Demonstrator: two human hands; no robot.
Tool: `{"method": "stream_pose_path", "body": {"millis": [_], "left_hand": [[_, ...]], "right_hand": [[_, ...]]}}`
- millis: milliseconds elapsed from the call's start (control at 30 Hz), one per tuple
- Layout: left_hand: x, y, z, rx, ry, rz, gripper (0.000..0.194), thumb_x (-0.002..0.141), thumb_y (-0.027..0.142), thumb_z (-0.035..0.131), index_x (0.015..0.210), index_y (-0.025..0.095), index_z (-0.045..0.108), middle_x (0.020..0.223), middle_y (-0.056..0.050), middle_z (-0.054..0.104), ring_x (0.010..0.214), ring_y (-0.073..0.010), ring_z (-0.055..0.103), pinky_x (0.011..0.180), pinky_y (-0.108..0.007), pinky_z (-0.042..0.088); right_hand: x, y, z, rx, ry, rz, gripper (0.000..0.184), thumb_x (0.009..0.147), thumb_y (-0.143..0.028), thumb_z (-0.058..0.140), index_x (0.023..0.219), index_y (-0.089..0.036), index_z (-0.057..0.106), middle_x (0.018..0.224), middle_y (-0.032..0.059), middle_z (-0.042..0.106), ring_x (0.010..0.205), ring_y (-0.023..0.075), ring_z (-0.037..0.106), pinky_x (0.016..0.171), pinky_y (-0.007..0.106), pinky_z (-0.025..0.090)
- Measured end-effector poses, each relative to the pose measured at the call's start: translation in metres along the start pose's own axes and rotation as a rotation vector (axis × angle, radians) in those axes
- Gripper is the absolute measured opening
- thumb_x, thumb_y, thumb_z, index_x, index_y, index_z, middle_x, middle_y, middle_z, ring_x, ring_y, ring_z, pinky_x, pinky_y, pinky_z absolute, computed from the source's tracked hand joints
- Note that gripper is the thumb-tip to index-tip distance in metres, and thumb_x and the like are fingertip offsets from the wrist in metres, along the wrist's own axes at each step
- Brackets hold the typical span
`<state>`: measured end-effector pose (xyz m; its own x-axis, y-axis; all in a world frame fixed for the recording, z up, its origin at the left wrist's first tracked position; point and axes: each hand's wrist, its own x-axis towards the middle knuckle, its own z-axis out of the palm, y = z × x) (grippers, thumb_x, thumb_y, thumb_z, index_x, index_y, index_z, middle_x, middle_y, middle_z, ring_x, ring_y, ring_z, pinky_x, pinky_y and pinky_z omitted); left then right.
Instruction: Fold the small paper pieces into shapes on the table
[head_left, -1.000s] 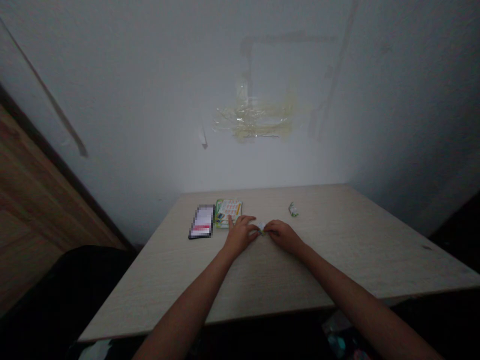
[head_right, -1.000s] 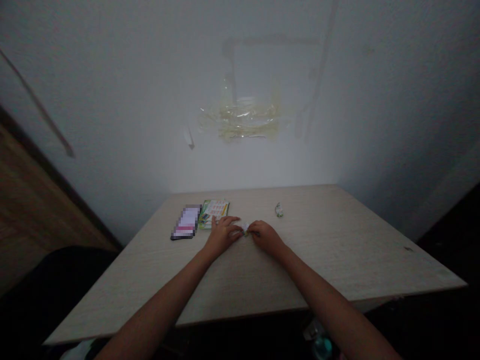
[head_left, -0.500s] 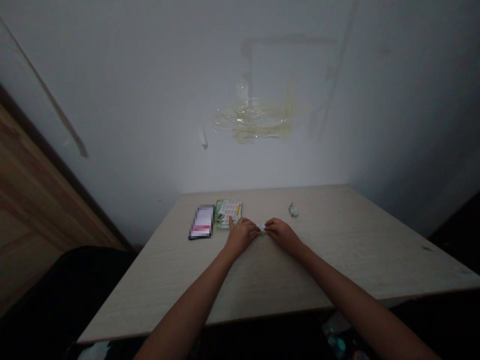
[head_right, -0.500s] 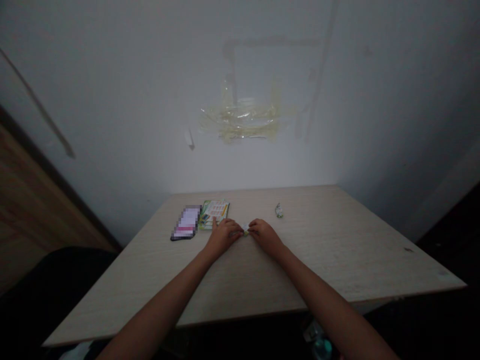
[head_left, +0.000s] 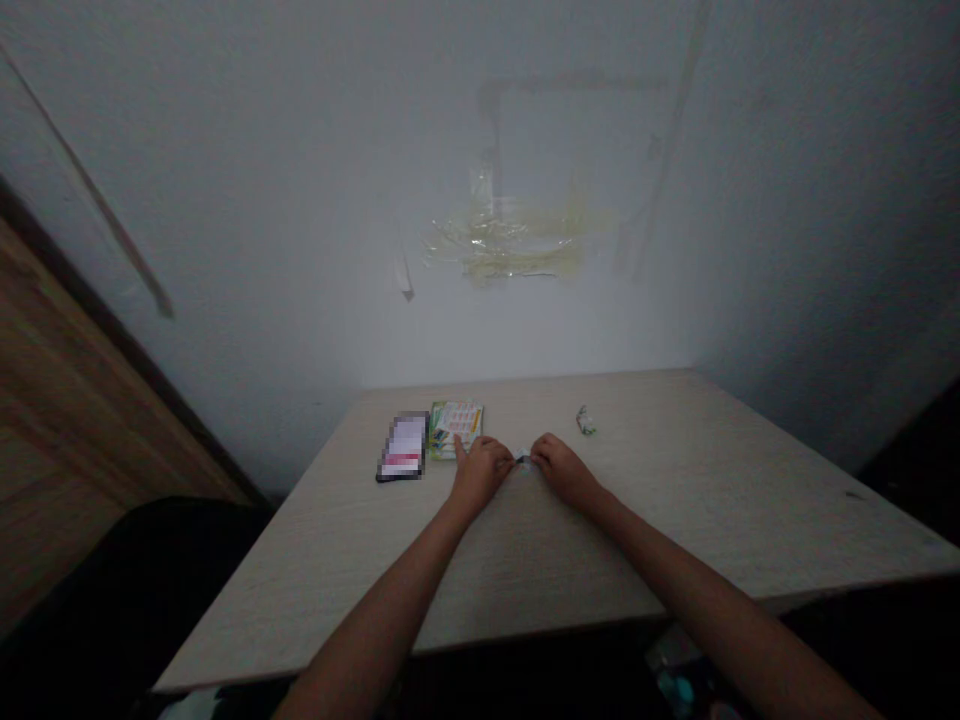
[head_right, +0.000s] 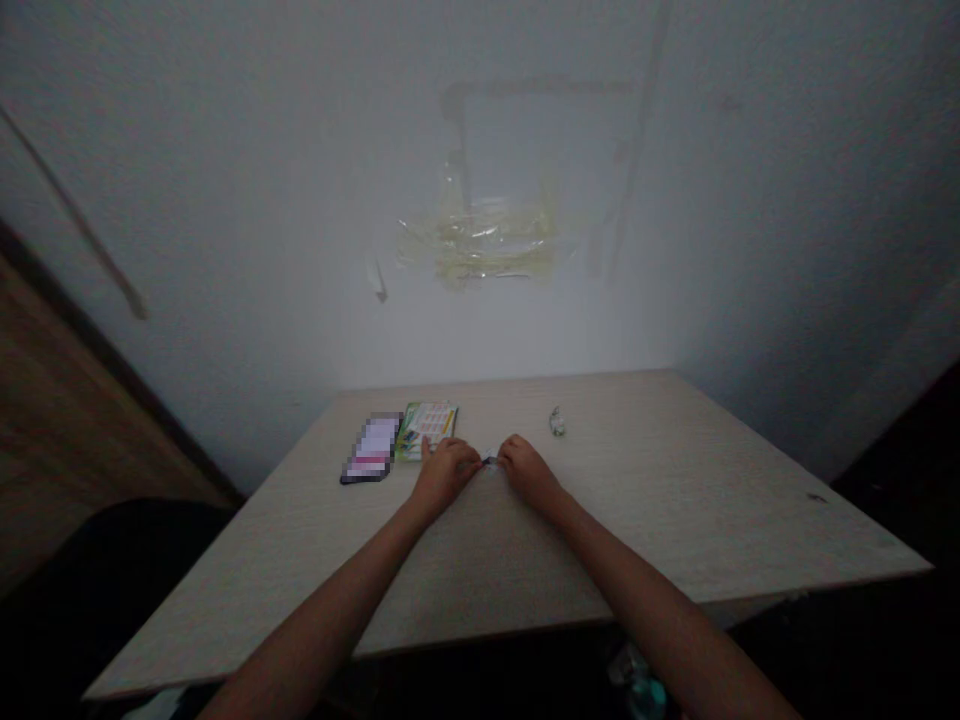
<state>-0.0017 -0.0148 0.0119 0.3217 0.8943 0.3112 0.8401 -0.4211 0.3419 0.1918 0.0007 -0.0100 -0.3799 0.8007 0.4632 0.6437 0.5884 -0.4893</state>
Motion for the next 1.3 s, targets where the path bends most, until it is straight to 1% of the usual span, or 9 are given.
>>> {"method": "stream_pose_path", "body": {"millis": [133, 300, 433, 600, 800, 900, 1000, 1167, 1300], "left_hand": [[0.000, 0.001, 0.004, -0.018, 0.038, -0.043, 0.012, 0.088, 0.035, 0.060, 0.090, 0.031, 0.071, 0.112, 0.001, 0.070, 0.117, -0.0220, 0.051, 0.109, -0.070, -0.004], [0.002, 0.000, 0.008, -0.028, 0.078, -0.110, 0.012, 0.087, 0.035, 0.061, 0.083, 0.030, 0.072, 0.123, 0.002, 0.065, 0.124, -0.0252, 0.045, 0.107, -0.074, 0.000], [0.004, 0.001, 0.010, -0.027, 0.088, -0.157, 0.013, 0.086, 0.035, 0.061, 0.082, 0.029, 0.072, 0.132, 0.002, 0.060, 0.129, -0.0274, 0.041, 0.106, -0.076, 0.003], [0.004, 0.003, 0.011, -0.033, 0.076, -0.201, 0.014, 0.085, 0.038, 0.062, 0.081, 0.029, 0.073, 0.142, 0.003, 0.053, 0.133, -0.0294, 0.035, 0.105, -0.077, 0.003], [0.005, 0.006, 0.010, -0.026, 0.081, -0.232, 0.013, 0.084, 0.038, 0.064, 0.079, 0.030, 0.073, 0.144, 0.005, 0.050, 0.135, -0.0301, 0.033, 0.104, -0.078, 0.000], [0.006, 0.006, 0.011, -0.025, 0.083, -0.255, 0.014, 0.082, 0.039, 0.065, 0.077, 0.030, 0.074, 0.146, 0.005, 0.048, 0.136, -0.0311, 0.032, 0.104, -0.078, 0.001], [0.007, 0.006, 0.012, -0.018, 0.087, -0.241, 0.015, 0.082, 0.039, 0.065, 0.075, 0.030, 0.074, 0.147, 0.006, 0.046, 0.137, -0.0314, 0.031, 0.104, -0.078, 0.003], [0.007, 0.006, 0.012, -0.003, 0.085, -0.237, 0.013, 0.081, 0.038, 0.066, 0.075, 0.030, 0.073, 0.148, 0.006, 0.044, 0.137, -0.0305, 0.030, 0.105, -0.078, 0.005], [0.007, 0.007, 0.013, 0.003, 0.081, -0.240, 0.013, 0.081, 0.038, 0.066, 0.076, 0.029, 0.073, 0.149, 0.006, 0.042, 0.138, -0.0314, 0.029, 0.105, -0.078, 0.006]], "right_hand": [[-0.002, 0.000, 0.000, -0.036, 0.016, 0.038, 0.015, 0.092, -0.015, 0.049, 0.084, -0.014, 0.062, 0.094, 0.0072, 0.057, 0.091, 0.0165, 0.054, 0.087, 0.029, 0.044], [-0.003, 0.004, 0.002, -0.252, 0.017, 0.125, 0.016, 0.092, -0.028, 0.055, 0.090, -0.015, 0.065, 0.103, 0.0099, 0.057, 0.099, 0.0209, 0.050, 0.090, 0.034, 0.039], [-0.002, 0.001, 0.004, -0.343, -0.027, 0.164, 0.018, 0.093, -0.030, 0.053, 0.095, -0.016, 0.065, 0.110, 0.0111, 0.056, 0.104, 0.0228, 0.048, 0.091, 0.035, 0.038], [0.000, -0.006, 0.002, -0.417, -0.069, 0.190, 0.022, 0.095, -0.029, 0.049, 0.104, -0.014, 0.062, 0.113, 0.0135, 0.056, 0.106, 0.0242, 0.048, 0.091, 0.035, 0.038], [0.000, -0.005, 0.003, -0.444, -0.092, 0.184, 0.020, 0.095, -0.029, 0.049, 0.106, -0.018, 0.062, 0.119, 0.0120, 0.055, 0.108, 0.0242, 0.047, 0.090, 0.036, 0.037], [0.001, -0.004, 0.004, -0.452, -0.088, 0.175, 0.023, 0.096, -0.031, 0.046, 0.106, -0.017, 0.062, 0.121, 0.0120, 0.055, 0.109, 0.0247, 0.047, 0.090, 0.036, 0.037], [0.003, -0.003, 0.005, -0.453, -0.084, 0.189, 0.026, 0.096, -0.033, 0.046, 0.106, -0.016, 0.063, 0.121, 0.0128, 0.055, 0.110, 0.0251, 0.047, 0.091, 0.037, 0.037], [0.005, -0.002, 0.005, -0.422, -0.082, 0.207, 0.028, 0.095, -0.035, 0.047, 0.100, -0.015, 0.066, 0.121, 0.0127, 0.056, 0.111, 0.0249, 0.046, 0.093, 0.037, 0.036], [0.005, -0.004, 0.004, -0.401, -0.080, 0.229, 0.027, 0.094, -0.035, 0.048, 0.095, -0.016, 0.067, 0.121, 0.0127, 0.056, 0.111, 0.0248, 0.046, 0.093, 0.036, 0.035]]}}
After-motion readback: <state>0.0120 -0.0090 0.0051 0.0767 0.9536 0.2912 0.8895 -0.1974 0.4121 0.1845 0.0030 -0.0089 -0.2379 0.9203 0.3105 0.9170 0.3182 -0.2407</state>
